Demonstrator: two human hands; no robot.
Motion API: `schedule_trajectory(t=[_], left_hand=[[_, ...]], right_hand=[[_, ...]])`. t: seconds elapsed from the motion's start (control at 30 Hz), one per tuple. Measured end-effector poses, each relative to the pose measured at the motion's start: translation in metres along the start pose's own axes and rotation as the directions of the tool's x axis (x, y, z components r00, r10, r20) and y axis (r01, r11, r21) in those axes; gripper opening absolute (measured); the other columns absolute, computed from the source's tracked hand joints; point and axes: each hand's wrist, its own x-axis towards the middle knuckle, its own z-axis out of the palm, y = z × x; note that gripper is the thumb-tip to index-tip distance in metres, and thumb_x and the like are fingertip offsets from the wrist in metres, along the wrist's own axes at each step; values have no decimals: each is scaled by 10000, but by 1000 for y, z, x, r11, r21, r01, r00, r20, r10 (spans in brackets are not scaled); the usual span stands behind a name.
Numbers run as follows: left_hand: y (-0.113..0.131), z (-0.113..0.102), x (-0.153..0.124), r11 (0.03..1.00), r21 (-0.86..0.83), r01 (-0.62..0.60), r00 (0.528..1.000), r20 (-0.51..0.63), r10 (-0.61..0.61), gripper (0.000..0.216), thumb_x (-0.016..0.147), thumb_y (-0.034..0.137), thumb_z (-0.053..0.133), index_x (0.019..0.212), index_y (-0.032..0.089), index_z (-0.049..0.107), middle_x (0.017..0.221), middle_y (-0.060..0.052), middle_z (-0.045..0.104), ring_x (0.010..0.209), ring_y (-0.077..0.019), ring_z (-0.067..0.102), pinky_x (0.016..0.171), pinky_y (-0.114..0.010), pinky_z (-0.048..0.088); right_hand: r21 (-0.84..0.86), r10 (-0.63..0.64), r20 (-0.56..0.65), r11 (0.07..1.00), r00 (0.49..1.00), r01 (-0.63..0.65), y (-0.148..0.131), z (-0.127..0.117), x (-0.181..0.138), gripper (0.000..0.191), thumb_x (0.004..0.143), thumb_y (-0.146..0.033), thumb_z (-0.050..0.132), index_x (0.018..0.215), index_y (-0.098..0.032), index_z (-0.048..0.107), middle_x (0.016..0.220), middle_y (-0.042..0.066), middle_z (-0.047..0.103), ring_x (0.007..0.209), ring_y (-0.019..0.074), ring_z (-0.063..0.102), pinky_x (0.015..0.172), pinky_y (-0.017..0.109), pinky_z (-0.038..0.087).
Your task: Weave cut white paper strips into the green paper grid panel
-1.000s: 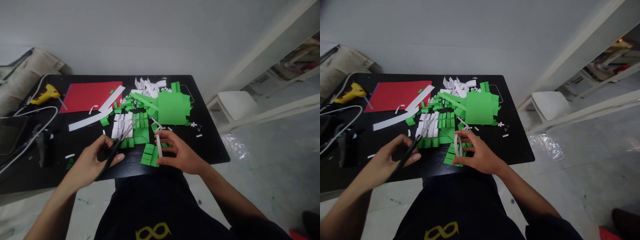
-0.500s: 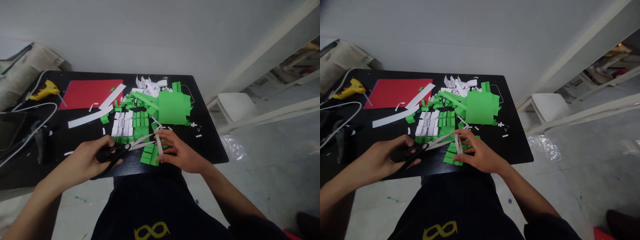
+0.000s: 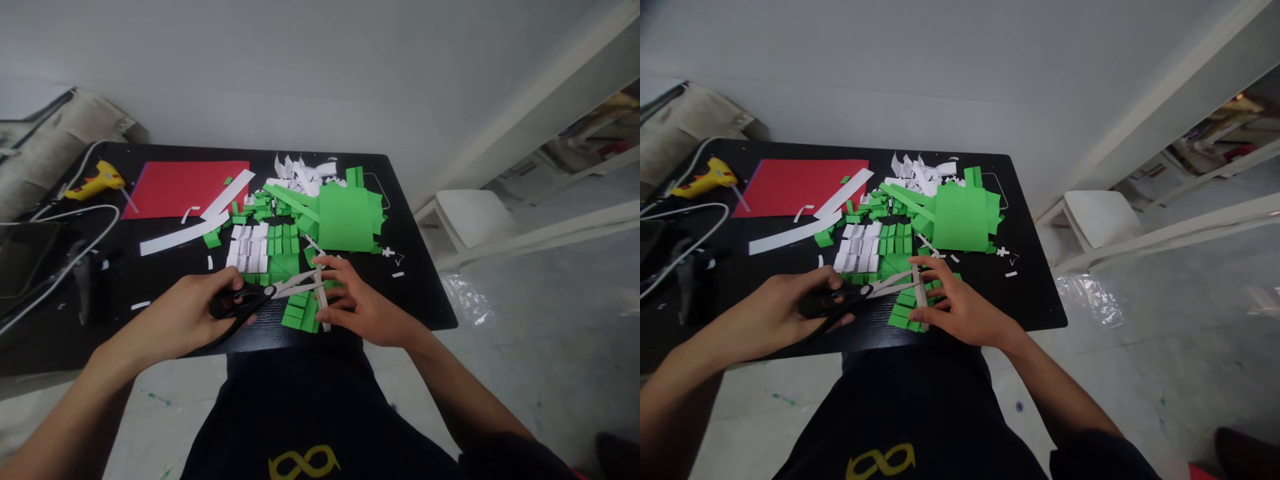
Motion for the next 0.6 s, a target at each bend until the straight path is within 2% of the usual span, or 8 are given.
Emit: schedule_trajectory(t=[0.17, 0.3, 0.43, 0.6], left_hand=[[4, 0, 4, 999, -2, -42, 999, 4, 42, 232, 744, 373, 822, 841, 244, 656, 660, -20, 666, 509, -159, 557, 506, -273, 417], [2, 1, 4, 998, 11, -55, 998, 6, 55, 197, 756, 344, 798, 829, 249, 641, 649, -10, 650, 502, -156, 539, 509, -278, 392], [-3, 2, 3, 999, 30, -25, 999, 38, 24, 165, 753, 279, 770, 826, 260, 623, 626, -2, 612, 496, -153, 485, 502, -292, 343], [-1, 2, 3, 997, -71, 14, 1000, 20, -13, 178, 687, 179, 776, 769, 239, 631, 578, 32, 544, 493, -117, 395, 506, -276, 259]], right_hand=[[18, -1, 40, 1000, 999, 0, 2, -2, 1, 804, 921, -440, 793, 1580, -435, 334, 1542, 119, 482, 1321, 317, 629, 1003, 557, 633], [-4, -28, 28, 1000, 999, 28, 4, -3, 1, 791, 916, -433, 804, 1572, -444, 363, 1544, 110, 494, 1358, 327, 606, 1009, 564, 626], [-32, -30, 13, 999, 999, 30, 4, -3, 0, 783, 908, -428, 812, 1563, -441, 386, 1538, 106, 506, 1335, 324, 622, 1018, 581, 619], [-31, -33, 25, 999, 999, 34, 3, -3, 0, 779, 913, -420, 804, 1565, -442, 378, 1550, 93, 496, 1348, 313, 608, 1046, 571, 609]])
